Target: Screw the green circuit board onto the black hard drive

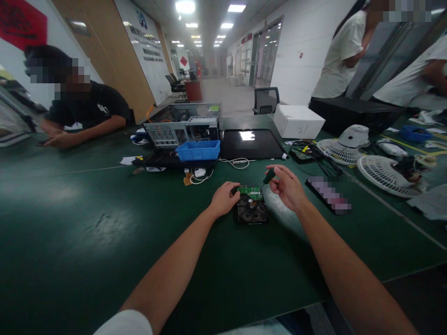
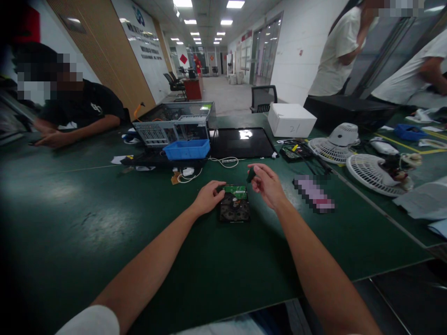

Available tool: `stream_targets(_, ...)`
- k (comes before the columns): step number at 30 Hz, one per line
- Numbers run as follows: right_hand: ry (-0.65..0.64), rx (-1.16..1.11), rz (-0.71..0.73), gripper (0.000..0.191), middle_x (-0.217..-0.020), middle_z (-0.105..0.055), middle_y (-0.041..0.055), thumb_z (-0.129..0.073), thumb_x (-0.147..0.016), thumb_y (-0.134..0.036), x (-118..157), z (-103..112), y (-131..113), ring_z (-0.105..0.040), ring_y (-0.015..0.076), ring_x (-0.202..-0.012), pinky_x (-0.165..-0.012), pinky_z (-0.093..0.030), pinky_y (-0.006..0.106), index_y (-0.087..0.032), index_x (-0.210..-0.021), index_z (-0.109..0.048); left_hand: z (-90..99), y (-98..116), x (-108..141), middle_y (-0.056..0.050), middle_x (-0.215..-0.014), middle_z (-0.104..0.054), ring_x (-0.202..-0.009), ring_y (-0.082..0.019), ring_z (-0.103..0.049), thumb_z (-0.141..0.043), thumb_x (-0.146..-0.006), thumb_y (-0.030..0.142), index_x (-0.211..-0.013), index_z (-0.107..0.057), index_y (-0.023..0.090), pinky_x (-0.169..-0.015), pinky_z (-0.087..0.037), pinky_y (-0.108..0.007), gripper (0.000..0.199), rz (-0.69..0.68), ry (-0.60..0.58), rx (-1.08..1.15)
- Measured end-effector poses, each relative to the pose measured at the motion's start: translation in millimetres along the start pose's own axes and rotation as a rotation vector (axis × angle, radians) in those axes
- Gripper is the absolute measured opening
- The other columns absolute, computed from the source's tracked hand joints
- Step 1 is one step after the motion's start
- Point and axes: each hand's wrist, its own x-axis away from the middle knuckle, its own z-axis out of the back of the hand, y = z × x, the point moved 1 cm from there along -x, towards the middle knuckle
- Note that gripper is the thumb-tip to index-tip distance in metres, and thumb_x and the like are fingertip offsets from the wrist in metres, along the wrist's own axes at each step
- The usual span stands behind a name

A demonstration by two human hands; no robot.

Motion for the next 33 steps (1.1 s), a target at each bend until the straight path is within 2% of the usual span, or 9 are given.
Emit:
stream_targets(2,0.010,0.027,0.012,0.027,-0.075,-0.059,-0.0010,-0.076,-0.083,-0.044,0.0,0.1,0.2,-0.044,0.0085,-0.055,-0.043,-0.027,0.021,-0.025,-0.101,-0.073,-0.5,-0.3,-0.1,-0.006,-0.120,-0.066,-0.068,-0.012,-0.062,-0.059,-0.092,0.024,-0.130,-0.067,0.021,-0.075,-0.054,-0.030,0.038,0.007,-0.004,0.001)
stream_targets(4,0.034,0.064,0.036,0.026,-0.071,-0.056,-0.0021,-0.081,-0.079,-0.042,-0.6,0.6,0.4,-0.043,0.0088,-0.056,-0.043,-0.027,0.021,-0.024,-0.096,-0.073,-0.9,-0.6,-0.2,-0.006,-0.121,-0.066,-0.069,-0.012,-0.063,-0.059,-0.092,0.024,-0.130,-0.067,0.021,-0.075,-0.054,-0.029,0.038,0.012,-0.003,0.002)
stream_targets(7,0.053,0.082,0.060,0.026,-0.089,-0.068,0.0009,-0.083,-0.075,-0.040,-1.1,0.8,-0.1,-0.043,0.0076,-0.056,-0.044,-0.027,0.021,-0.024,-0.090,-0.069,-1.0,-0.5,-0.3,-0.006,-0.122,-0.066,-0.069,-0.012,-0.063,-0.060,-0.092,0.023,-0.129,-0.067,0.020,-0.075,-0.055,-0.029,0.038,0.010,-0.005,0.003)
stream_targets(10,0.025,0.059,0.047,0.026,-0.102,-0.073,0.0030,-0.080,-0.078,-0.041,-0.4,0.4,-0.8,-0.042,0.0068,-0.054,-0.044,-0.026,0.022,-0.025,-0.093,-0.067,-0.7,0.2,-0.3,-0.006,-0.121,-0.066,-0.067,-0.012,-0.062,-0.060,-0.092,0.023,-0.129,-0.067,0.020,-0.075,-0.055,-0.029,0.038,0.007,-0.004,-0.001)
stream_targets(15,0.006,0.060,0.020,0.030,-0.100,-0.074,0.0043,-0.073,-0.082,-0.045,0.1,0.8,-1.1,-0.044,0.0077,-0.053,-0.044,-0.024,0.023,-0.025,-0.104,-0.071,-0.1,1.6,0.1,-0.006,-0.117,-0.066,-0.067,-0.012,-0.062,-0.060,-0.092,0.023,-0.128,-0.067,0.019,-0.076,-0.055,-0.029,0.037,0.000,0.004,0.002)
stream_targets(20,0.017,0.025,-0.009,0.029,-0.096,-0.075,0.0054,-0.066,-0.083,-0.048,-2.8,1.9,0.8,-0.046,0.0096,-0.053,-0.044,-0.025,0.025,-0.023,-0.098,-0.071,0.3,1.2,0.4,-0.006,-0.119,-0.066,-0.068,-0.012,-0.063,-0.060,-0.093,0.025,-0.128,-0.067,0.020,-0.074,-0.054,-0.029,0.037,0.005,-0.002,0.010)
stream_targets(27,0.075,0.143,0.103,0.019,-0.092,-0.075,0.0056,-0.065,-0.083,-0.040,-3.7,4.6,0.8,-0.043,0.0104,-0.053,-0.044,-0.023,0.026,-0.022,-0.086,-0.070,0.3,-0.8,0.3,-0.006,-0.123,-0.066,-0.068,-0.011,-0.063,-0.060,-0.093,0.025,-0.128,-0.067,0.022,-0.072,-0.054,-0.029,0.036,0.018,-0.010,0.003)
stream_targets(33,0.089,0.154,0.105,0.019,-0.090,-0.076,0.0061,-0.062,-0.083,-0.040,-4.4,6.2,-0.7,-0.045,0.0112,-0.053,-0.045,-0.027,0.027,-0.022,-0.082,-0.067,2.1,2.6,0.6,-0.006,-0.123,-0.066,-0.070,-0.012,-0.064,-0.060,-0.093,0.025,-0.128,-0.067,0.021,-0.074,-0.054,-0.029,0.036,0.022,-0.012,-0.001)
